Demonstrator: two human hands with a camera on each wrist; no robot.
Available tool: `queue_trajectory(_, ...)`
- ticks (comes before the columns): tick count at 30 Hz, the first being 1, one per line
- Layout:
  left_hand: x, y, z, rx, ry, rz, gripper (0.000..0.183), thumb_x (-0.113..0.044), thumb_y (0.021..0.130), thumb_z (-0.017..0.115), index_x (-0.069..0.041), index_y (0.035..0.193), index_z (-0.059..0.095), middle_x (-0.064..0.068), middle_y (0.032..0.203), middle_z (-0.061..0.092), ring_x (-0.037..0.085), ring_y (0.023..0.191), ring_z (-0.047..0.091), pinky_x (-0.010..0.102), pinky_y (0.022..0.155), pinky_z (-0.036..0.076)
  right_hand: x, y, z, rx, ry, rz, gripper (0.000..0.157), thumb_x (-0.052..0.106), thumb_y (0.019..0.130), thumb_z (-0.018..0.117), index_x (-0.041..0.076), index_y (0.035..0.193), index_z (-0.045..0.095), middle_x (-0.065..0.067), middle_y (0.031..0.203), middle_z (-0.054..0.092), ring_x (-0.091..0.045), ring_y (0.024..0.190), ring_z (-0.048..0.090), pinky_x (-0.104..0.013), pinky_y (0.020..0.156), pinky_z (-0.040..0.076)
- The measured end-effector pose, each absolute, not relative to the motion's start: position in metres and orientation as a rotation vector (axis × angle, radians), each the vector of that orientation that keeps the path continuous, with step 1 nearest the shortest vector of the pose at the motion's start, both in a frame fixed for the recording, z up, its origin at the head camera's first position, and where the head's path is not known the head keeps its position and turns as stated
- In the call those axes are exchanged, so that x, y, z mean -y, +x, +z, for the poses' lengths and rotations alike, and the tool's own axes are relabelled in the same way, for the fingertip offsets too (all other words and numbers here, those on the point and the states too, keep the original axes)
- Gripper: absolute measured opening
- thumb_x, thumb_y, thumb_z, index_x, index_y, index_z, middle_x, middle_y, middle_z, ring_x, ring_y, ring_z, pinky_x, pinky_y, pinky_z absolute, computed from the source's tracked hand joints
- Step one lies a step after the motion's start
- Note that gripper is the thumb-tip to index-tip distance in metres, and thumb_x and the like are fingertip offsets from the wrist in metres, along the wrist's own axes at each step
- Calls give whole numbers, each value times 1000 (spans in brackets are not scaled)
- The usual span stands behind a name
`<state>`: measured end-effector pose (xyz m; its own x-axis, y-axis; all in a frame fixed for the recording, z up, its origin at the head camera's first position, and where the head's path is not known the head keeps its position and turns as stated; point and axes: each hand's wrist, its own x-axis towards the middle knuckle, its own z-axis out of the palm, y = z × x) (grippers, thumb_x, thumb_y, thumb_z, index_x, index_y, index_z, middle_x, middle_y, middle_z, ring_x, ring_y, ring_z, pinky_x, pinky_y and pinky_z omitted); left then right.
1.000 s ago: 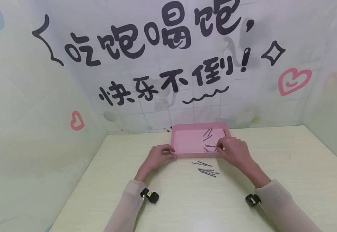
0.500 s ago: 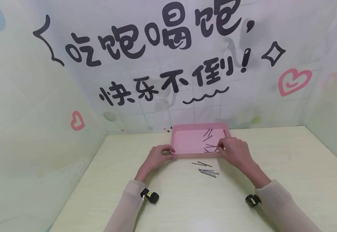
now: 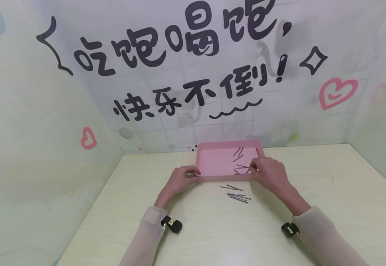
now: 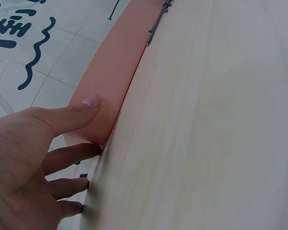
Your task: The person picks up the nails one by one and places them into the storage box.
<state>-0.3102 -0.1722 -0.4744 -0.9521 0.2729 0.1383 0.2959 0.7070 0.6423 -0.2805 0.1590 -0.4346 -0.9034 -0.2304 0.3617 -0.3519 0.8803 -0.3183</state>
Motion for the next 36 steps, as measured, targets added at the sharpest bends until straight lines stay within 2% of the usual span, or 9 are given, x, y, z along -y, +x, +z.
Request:
queue_trajectory(10, 172, -310, -475, 2869, -472, -1092, 15, -31, 90, 81, -24, 102, 77, -6, 110, 78, 23, 123, 67, 51, 112, 46, -158, -280, -434, 2723, 417, 560, 8, 9, 90, 76, 3, 95, 79, -7, 79, 74, -16, 60, 52, -27, 51, 36)
queue_trajectory(20, 173, -311, -475, 2871, -496, -1089, 14, -30, 91, 80, -23, 103, 77, -5, 111, 78, 24, 123, 67, 53, 111, 47, -158, -281, -436, 2679, 365, 588, 14, 13, 92, 76, 2, 99, 77, -12, 87, 76, -16, 59, 53, -25, 49, 37)
queue_trajectory(24, 173, -311, -475, 2871, -496, -1091, 14, -29, 91, 80, -23, 103, 77, -5, 112, 78, 24, 124, 67, 53, 112, 46, -158, -280, -434, 2712, 424, 600, 14, 14, 91, 78, 4, 100, 77, -8, 85, 77, -15, 61, 55, -26, 51, 38)
queue_trajectory(30, 173, -311, -476, 2879, -481, -1089, 15, -29, 91, 81, -23, 104, 77, -5, 112, 78, 24, 125, 66, 53, 113, 45, -156, -280, -433, 2813, 571, 589, 10, 17, 92, 76, 9, 98, 79, 0, 85, 76, -12, 69, 62, -32, 60, 48)
queue_trajectory(36, 173, -311, -476, 2874, -479, -1090, 15, -30, 90, 81, -23, 103, 77, -5, 111, 78, 24, 124, 67, 52, 113, 45, -152, -278, -435, 2933, 780, 539, 4, 18, 91, 77, 17, 87, 78, 8, 75, 67, -9, 69, 54, -28, 62, 44)
